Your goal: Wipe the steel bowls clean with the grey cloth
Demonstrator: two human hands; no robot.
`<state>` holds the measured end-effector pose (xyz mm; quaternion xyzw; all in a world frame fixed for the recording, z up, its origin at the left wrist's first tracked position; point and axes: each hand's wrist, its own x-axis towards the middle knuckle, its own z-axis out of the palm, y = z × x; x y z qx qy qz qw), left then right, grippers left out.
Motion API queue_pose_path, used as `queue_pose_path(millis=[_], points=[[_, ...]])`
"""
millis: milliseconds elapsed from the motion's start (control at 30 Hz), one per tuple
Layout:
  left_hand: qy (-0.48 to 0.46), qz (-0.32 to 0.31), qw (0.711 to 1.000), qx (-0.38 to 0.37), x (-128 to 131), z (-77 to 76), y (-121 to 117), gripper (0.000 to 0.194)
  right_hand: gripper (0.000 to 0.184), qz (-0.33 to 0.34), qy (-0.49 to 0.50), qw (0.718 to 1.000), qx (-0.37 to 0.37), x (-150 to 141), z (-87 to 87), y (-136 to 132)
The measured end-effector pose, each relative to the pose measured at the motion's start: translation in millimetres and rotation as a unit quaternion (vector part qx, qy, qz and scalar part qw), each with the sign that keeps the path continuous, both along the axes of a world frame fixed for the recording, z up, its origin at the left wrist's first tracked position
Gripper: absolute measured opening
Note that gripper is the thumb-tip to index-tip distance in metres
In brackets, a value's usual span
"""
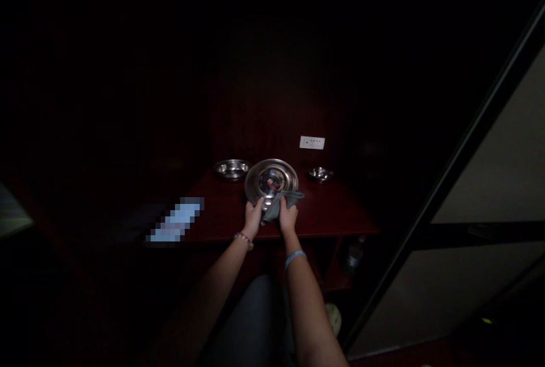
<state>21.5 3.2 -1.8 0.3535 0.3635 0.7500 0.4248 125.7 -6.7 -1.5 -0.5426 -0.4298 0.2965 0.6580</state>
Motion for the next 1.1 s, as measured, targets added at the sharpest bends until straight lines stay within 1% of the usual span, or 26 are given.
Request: queue_pose_path(millis=[167, 367, 567, 767, 933, 1100], points=[[0.003, -0.014, 1.0, 0.017, 1.0, 3.7, -3.3, 0.031, 0.042, -0.006, 0.017, 1.0, -0.002, -1.0, 3.0, -2.7], [0.006, -0.013, 1.0, 0.005, 2.7, 6.1, -5.3, 0.038, 0.046, -0.003, 0.026, 1.0, 0.003, -1.2, 1.8, -2.5], [0.01, -0.004, 1.0, 0.003, 1.8, 7.5, -4.7, 0.031, 0.044, 0.001, 0.01, 1.0, -0.008, -1.5, 2.3, -3.2], [0.007, -0.003, 1.0, -0.006, 0.2, 2.9, -2.1, 0.026, 0.042, 0.009, 0.006, 1.0, 0.001, -0.9, 2.2, -3.0], [0.004, 0.012, 1.0, -0.014, -1.0, -0.6, 0.6, 0.022, 0.042, 0.012, 0.006, 1.0, 0.003, 0.0, -3.6, 2.1], [-0.004, 0.023, 1.0, -0.016, -1.0, 2.7, -2.1, 0.019, 0.043, 0.015, -0.002, 1.0, 0.007, 0.6, -8.7, 6.5]])
